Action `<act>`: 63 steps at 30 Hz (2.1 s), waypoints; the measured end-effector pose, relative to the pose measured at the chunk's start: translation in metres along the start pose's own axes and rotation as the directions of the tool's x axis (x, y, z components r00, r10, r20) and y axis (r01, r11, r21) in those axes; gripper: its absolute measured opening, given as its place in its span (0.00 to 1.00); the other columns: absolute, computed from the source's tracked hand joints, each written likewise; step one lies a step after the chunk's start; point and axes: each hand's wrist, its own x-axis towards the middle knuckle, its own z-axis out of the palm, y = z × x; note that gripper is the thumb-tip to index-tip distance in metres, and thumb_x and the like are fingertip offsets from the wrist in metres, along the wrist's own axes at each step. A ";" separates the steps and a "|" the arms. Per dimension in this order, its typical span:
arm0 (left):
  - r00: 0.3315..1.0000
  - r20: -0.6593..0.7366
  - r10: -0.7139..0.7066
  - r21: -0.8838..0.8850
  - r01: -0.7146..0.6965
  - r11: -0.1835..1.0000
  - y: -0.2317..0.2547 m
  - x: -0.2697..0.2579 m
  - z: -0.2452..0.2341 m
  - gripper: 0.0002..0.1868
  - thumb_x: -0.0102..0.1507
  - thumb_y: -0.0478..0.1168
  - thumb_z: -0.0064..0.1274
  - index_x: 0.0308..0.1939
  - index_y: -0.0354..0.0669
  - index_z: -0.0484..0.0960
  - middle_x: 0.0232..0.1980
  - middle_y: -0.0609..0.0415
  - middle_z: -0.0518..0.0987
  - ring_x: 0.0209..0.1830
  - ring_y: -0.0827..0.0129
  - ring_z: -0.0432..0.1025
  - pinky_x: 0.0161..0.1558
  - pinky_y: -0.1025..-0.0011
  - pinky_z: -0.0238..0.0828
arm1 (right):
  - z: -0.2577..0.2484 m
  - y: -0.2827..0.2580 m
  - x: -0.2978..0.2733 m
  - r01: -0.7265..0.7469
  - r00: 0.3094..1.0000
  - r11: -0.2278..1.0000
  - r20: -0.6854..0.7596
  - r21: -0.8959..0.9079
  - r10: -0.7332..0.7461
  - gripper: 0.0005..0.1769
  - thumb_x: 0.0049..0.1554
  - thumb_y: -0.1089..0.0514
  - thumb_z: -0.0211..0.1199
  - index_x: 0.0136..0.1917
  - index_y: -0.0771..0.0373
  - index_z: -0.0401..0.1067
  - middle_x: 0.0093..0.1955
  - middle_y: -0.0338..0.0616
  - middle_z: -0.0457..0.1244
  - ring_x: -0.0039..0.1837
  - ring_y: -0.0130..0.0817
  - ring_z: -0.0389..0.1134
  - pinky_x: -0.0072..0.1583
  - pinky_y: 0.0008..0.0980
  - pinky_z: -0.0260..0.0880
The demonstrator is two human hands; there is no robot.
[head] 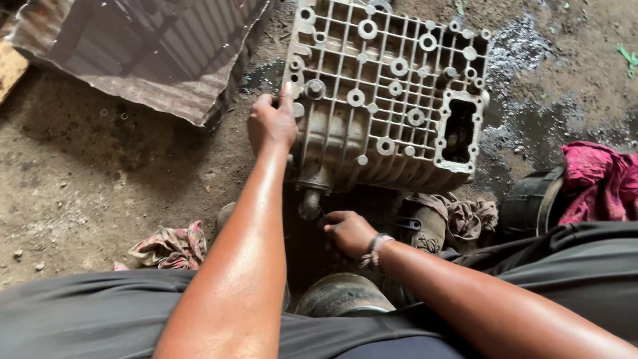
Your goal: The person cleans the surface of a disassembled engine block using a cloth and a metal file. They wipe the top and sides of the block, then use the file to scrape away residue from the exterior surfaces.
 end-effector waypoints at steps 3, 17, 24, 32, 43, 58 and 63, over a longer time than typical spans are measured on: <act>1.000 -0.005 0.019 0.017 -0.019 1.000 -0.005 0.004 0.003 0.30 0.67 0.70 0.41 0.25 0.54 0.74 0.19 0.61 0.76 0.18 0.71 0.70 0.19 0.66 0.58 | 0.003 -0.004 -0.001 0.052 0.998 0.998 0.027 0.025 -0.052 0.15 0.64 0.56 0.53 0.59 0.63 0.74 0.34 0.47 0.68 0.30 0.36 0.67 0.32 0.35 0.67; 0.999 -0.008 0.033 -0.027 -0.034 0.999 -0.010 0.008 0.009 0.29 0.66 0.70 0.40 0.26 0.54 0.73 0.17 0.63 0.74 0.14 0.73 0.68 0.16 0.67 0.55 | -0.013 0.011 0.040 -0.081 0.988 0.965 0.151 0.251 0.043 0.17 0.66 0.49 0.51 0.50 0.65 0.69 0.31 0.42 0.62 0.30 0.34 0.62 0.33 0.38 0.66; 0.999 -0.038 0.024 0.026 -0.023 0.999 -0.006 0.005 0.006 0.29 0.66 0.70 0.41 0.26 0.53 0.75 0.18 0.63 0.74 0.15 0.74 0.67 0.16 0.68 0.54 | -0.006 0.026 0.062 0.136 0.990 0.988 -0.055 0.076 -0.132 0.17 0.63 0.52 0.55 0.42 0.65 0.77 0.32 0.40 0.65 0.33 0.27 0.63 0.36 0.31 0.64; 0.997 -0.071 0.039 0.028 -0.037 0.999 -0.005 0.002 0.005 0.28 0.66 0.69 0.43 0.25 0.54 0.75 0.19 0.64 0.75 0.15 0.74 0.67 0.17 0.69 0.56 | 0.003 0.023 0.046 0.157 0.984 0.986 -0.073 -0.058 -0.162 0.20 0.63 0.49 0.56 0.42 0.66 0.79 0.35 0.38 0.67 0.37 0.26 0.64 0.43 0.28 0.66; 0.997 -0.075 0.026 0.026 -0.024 0.999 -0.001 -0.003 0.002 0.26 0.67 0.67 0.44 0.30 0.52 0.77 0.19 0.61 0.75 0.14 0.74 0.66 0.16 0.68 0.54 | 0.002 0.012 0.031 0.223 0.967 0.953 -0.077 -0.205 -0.242 0.21 0.63 0.47 0.56 0.42 0.65 0.78 0.33 0.46 0.66 0.37 0.32 0.64 0.44 0.33 0.66; 0.976 -0.080 0.203 0.110 -0.193 0.975 0.016 -0.024 -0.013 0.21 0.66 0.59 0.49 0.44 0.46 0.78 0.39 0.49 0.85 0.34 0.61 0.80 0.32 0.61 0.74 | -0.001 0.020 0.049 0.274 0.950 0.946 -0.105 -0.175 -0.294 0.18 0.61 0.49 0.60 0.45 0.66 0.78 0.36 0.45 0.70 0.39 0.34 0.70 0.46 0.33 0.70; 0.934 -0.191 0.302 0.154 -0.275 0.949 0.013 -0.028 -0.010 0.22 0.65 0.59 0.53 0.42 0.43 0.79 0.40 0.46 0.85 0.37 0.54 0.79 0.35 0.57 0.74 | 0.000 0.016 0.038 0.339 0.934 0.932 -0.071 -0.131 -0.349 0.22 0.63 0.48 0.59 0.44 0.71 0.78 0.35 0.47 0.69 0.38 0.33 0.66 0.45 0.33 0.68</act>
